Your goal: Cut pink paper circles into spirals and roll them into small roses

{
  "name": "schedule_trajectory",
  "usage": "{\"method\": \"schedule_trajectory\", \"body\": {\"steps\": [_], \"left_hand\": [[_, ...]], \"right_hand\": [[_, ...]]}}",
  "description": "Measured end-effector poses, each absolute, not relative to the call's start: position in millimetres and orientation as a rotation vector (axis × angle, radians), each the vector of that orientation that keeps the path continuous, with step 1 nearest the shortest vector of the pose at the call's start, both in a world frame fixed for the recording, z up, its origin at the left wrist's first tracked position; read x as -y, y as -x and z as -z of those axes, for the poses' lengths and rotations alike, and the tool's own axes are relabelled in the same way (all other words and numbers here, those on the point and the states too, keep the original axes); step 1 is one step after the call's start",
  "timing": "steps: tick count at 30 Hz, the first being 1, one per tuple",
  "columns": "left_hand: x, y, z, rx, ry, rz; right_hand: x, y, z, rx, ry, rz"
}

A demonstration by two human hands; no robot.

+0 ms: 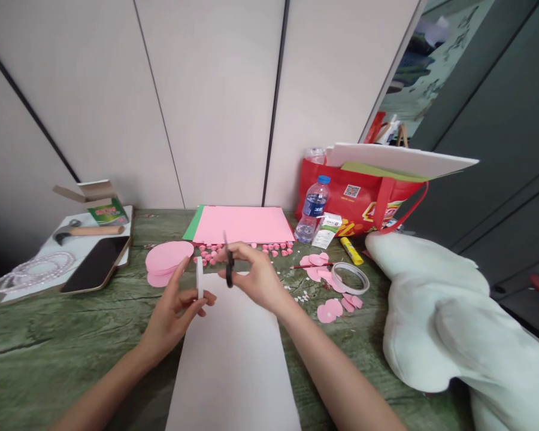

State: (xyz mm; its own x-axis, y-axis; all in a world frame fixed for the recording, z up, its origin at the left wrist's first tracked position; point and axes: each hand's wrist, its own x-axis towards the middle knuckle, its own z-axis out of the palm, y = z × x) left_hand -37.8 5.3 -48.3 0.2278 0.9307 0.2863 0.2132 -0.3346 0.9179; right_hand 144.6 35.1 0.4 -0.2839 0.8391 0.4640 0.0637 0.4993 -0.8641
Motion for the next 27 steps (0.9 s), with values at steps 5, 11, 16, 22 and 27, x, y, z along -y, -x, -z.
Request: {"method": "schedule_trajectory", "body": {"steps": [5, 11, 16, 22, 27], "left_hand": [[-5.5, 40.3, 56.8, -1.109, -1.913, -1.115], [-6.2, 41.5, 61.6, -1.133, -1.927, -1.063], [-7.7, 41.8, 60.5, -1.133, -1.853, -1.094], [-8.6, 39.5, 54.3, -1.095, -1.759, -1.037], [-9.2, 38.8, 55.1, -1.051, -1.675, -0.989]], "right_hand": [[-34.1, -136.0, -4.7, 1.996, 0.761, -0.652], [-35.9, -140.4, -3.5, 1.992, 0.739, -0.643], [-32.5, -144.4, -11.9, 2.010, 0.719, -0.803], [-42.5, -155.0, -10.1, 1.974, 0.906, -0.647], [-48.0, -172.1, -12.9, 2.069, 0.993, -0.553]]}}
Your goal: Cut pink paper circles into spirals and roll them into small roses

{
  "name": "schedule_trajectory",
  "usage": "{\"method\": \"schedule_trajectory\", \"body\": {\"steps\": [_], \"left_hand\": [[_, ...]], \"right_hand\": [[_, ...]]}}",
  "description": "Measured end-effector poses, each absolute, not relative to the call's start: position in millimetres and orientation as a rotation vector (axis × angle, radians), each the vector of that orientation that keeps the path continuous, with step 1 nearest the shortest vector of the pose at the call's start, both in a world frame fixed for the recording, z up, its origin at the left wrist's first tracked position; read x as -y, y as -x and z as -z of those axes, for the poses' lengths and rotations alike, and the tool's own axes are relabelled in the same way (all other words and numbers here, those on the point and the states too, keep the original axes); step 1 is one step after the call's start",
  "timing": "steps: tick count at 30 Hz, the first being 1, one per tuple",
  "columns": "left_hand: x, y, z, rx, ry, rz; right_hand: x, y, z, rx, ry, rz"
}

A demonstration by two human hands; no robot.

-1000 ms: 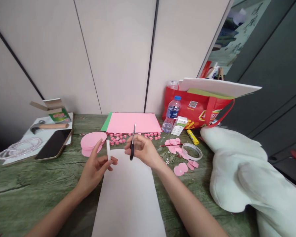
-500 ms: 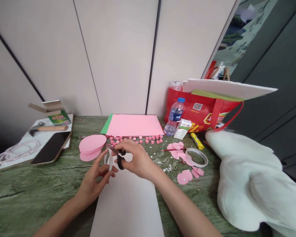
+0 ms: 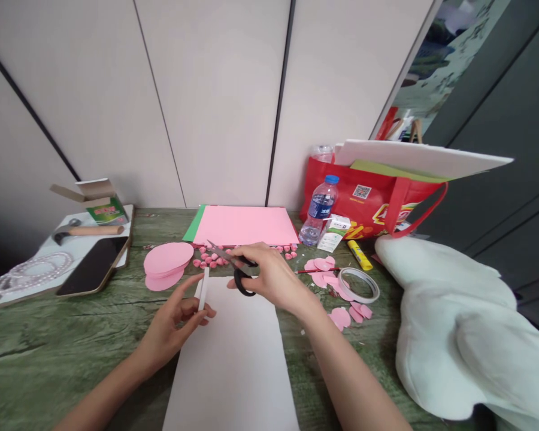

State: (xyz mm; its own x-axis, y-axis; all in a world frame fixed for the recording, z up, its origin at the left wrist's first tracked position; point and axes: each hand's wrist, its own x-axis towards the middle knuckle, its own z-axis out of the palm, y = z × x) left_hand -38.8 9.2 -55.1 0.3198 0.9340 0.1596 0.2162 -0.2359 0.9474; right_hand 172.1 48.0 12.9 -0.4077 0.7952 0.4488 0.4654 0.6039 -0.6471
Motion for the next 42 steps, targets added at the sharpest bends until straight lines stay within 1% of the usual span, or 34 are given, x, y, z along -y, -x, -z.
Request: {"method": "schedule_trajectory", "body": {"steps": [6, 19, 23, 32, 42], "left_hand": [[-9.4, 39.7, 54.8, -1.039, -1.593, -0.977], [-5.7, 40.4, 46.8, -0.980, -1.497, -1.088], [-5.0, 39.9, 44.8, -0.963, -1.520, -1.129], [-5.0, 41.1, 48.1, -0.924, -1.623, -1.128], [-2.9, 40.0, 46.7, -0.903, -1.614, -1.123]], "right_hand": [[-47.1, -186.1, -15.9, 2.332, 1.092, -0.458], [-38.6, -172.0, -11.6, 2.526, 1.235, -0.420], [-35.6, -165.2, -10.3, 2.576, 1.242, -0.323], [-34.2, -154.0, -13.3, 2.590, 1.197, 0.027], [-34.3, -153.2, -11.7, 2.572, 1.139, 0.145]]}}
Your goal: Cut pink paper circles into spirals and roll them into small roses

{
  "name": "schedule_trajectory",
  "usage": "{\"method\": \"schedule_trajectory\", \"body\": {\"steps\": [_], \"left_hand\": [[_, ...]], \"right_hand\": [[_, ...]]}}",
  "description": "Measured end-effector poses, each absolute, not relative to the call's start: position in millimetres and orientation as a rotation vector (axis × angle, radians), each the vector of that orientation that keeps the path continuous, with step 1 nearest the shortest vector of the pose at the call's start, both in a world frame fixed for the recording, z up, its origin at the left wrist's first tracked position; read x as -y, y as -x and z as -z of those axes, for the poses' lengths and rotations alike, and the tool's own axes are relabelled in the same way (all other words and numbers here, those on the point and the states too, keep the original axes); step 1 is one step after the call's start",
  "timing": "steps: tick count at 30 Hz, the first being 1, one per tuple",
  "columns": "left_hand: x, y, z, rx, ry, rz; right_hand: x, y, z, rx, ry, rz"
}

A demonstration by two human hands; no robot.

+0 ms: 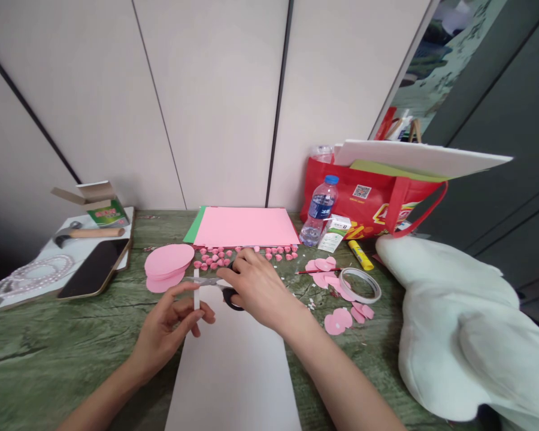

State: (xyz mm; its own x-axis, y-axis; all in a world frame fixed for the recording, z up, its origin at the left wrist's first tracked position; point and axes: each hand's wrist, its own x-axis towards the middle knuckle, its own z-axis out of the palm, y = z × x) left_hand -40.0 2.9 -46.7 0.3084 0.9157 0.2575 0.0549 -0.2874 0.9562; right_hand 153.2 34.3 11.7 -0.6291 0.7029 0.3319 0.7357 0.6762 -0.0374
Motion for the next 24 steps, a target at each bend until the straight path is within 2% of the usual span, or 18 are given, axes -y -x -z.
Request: {"method": "schedule_trajectory", "body": {"steps": [24], "left_hand": [[-1.1, 38.9, 44.6, -0.917, -1.587, -1.073]], "right_hand": [[-35.1, -157.5, -15.6, 2.602, 1.155, 0.244]]}}
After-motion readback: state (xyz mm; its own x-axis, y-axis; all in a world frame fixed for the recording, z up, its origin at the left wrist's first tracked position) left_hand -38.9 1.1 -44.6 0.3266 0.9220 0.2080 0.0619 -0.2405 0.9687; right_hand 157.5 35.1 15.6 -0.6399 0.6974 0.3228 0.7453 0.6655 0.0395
